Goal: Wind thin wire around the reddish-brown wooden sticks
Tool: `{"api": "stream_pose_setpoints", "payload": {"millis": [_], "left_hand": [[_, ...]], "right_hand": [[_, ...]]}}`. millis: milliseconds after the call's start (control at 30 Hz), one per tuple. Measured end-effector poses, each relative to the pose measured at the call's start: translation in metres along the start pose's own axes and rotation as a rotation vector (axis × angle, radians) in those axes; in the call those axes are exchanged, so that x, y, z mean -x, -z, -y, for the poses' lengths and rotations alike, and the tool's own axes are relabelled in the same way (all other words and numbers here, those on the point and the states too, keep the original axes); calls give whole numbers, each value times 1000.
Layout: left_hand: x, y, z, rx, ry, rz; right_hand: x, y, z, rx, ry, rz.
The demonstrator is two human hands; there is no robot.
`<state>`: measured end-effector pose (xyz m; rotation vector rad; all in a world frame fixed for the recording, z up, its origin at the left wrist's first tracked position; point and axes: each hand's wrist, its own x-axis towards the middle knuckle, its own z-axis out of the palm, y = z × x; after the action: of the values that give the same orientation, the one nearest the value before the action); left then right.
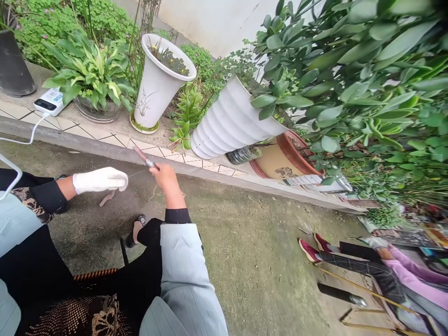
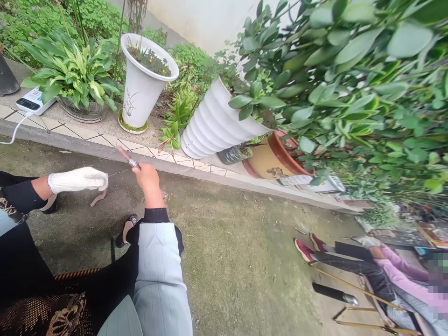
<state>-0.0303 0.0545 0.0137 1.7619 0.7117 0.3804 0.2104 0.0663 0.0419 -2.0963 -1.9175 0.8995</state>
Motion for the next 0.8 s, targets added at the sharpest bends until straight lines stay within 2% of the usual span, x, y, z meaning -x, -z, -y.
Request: {"api": "stream_pose_setpoints", "payload": {"millis": [67,133,233,267,333,433,533,600,667,733,800], "left_hand": [[1,8,-1,-9,13,35],[1,14,0,-67,24,6],[1,18,2,-132,53,-64],[1,18,2,-133,68,-91],[0,18,2,-118,93,-120],[-2,17,2,-38,105,-107],[-5,11,0,70,92,-59],[-5,6,-1,103,76,-2],[-4,2,-2,85,63,69],[-3,0,-4,30,56,112],[-1,1,-7,-34,40,119]], "right_hand": [[4,-4,5,245,19,193],[9,-9,11,337,91,478],[17,-15,18,213,269,878],[18,-15,18,124,329,960],[20,-12,18,-67,418,1034],[23,-2,13,-292,491,1002],[25,6,8,-488,511,868],[23,8,6,-636,489,671],[19,9,3,-732,408,408],[13,10,0,-700,276,187],[8,10,-3,-524,162,72]]}}
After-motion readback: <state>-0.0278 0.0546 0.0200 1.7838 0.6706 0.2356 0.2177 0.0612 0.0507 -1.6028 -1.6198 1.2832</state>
